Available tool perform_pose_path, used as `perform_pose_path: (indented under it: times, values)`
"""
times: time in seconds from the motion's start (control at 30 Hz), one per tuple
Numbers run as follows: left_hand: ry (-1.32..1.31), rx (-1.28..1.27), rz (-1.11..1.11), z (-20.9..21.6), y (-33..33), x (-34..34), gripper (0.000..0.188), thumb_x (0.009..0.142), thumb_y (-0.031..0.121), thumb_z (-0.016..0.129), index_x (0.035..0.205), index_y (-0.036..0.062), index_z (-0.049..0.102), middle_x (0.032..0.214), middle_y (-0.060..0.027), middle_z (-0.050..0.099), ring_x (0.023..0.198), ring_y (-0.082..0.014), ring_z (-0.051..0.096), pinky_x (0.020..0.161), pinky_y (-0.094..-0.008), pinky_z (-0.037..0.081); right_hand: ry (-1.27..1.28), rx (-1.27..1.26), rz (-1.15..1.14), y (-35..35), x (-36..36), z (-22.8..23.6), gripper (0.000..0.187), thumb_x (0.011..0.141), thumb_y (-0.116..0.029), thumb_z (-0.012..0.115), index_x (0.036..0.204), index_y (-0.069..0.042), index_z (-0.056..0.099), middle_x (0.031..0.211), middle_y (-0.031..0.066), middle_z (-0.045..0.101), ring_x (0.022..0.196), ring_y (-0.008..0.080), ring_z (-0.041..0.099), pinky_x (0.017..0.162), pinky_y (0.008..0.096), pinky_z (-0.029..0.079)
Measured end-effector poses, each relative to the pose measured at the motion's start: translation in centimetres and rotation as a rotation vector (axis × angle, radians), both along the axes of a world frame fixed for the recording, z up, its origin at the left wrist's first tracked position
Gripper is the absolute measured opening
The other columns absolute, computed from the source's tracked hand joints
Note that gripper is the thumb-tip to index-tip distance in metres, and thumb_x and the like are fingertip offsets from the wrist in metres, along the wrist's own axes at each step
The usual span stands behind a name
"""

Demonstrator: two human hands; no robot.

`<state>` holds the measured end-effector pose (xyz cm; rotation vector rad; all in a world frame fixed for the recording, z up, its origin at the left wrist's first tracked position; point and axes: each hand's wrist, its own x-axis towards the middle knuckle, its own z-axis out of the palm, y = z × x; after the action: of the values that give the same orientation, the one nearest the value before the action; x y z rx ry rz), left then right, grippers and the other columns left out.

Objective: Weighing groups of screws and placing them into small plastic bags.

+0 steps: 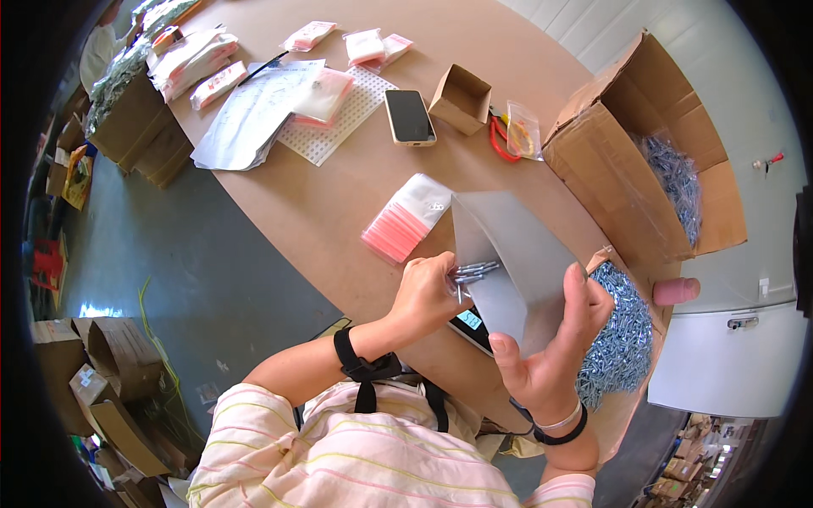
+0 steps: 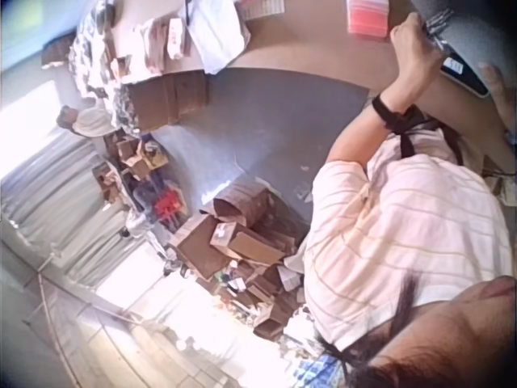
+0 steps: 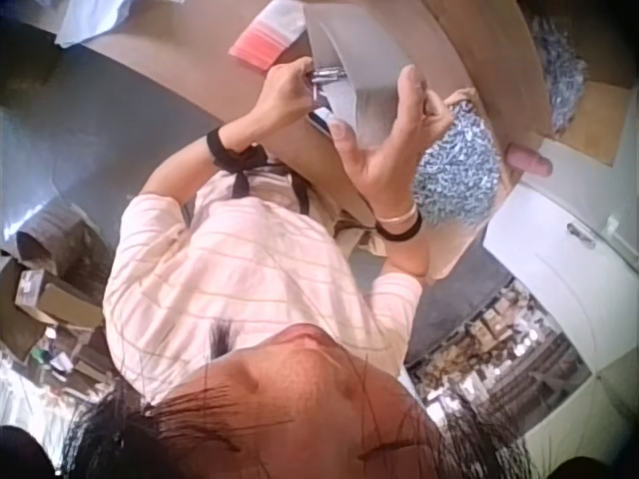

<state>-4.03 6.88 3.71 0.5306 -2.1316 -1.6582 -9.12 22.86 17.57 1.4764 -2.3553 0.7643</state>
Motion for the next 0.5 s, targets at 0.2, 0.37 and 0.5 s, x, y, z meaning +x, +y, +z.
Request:
perform_pose_path:
  times: [0.2,0.37,0.5]
  values:
    - [0.087,0.137,-0.018,0.7,-0.1,0.8,0.026,0.071,0.01,0.08,0.09,-0.0014,0.067,0.074,-0.0157,0.07,0.07,-0.0316,0.071,0.069,-0.0388,0.056,0.032,0.043,0.08,0.6,0.1,-0.6,0.096,0.086,-0.06,0.072,0.154,-0.007,0.031,0.126,0.0226,0.037,0.113,0.0357,0.041,0.096,0.0497,0.038]
    - [0.213,-0.039,-0.041,-1.5,-1.4,1.6,0.031,0.073,0.013,0.084,0.097,-0.0018,0.069,0.096,-0.0167,0.074,0.085,-0.0286,0.073,0.077,-0.0364,0.057,0.039,-0.02,0.195,2.2,-0.1,-2.0,0.07,0.079,-0.06,0.081,0.135,-0.028,0.053,0.115,0.0145,0.038,0.103,0.0331,0.045,0.086,0.0453,0.042]
    - [-0.014,0.075,-0.055,-1.1,-1.3,1.3,0.042,0.076,0.018,0.088,0.09,0.0025,0.052,0.077,-0.0097,0.058,0.071,-0.0198,0.058,0.066,-0.0355,0.05,0.056,-0.148,0.074,4.9,-0.3,-2.0,0.073,0.078,-0.052,0.084,0.13,-0.017,0.047,0.123,0.0179,0.042,0.108,0.0355,0.05,0.087,0.0457,0.049]
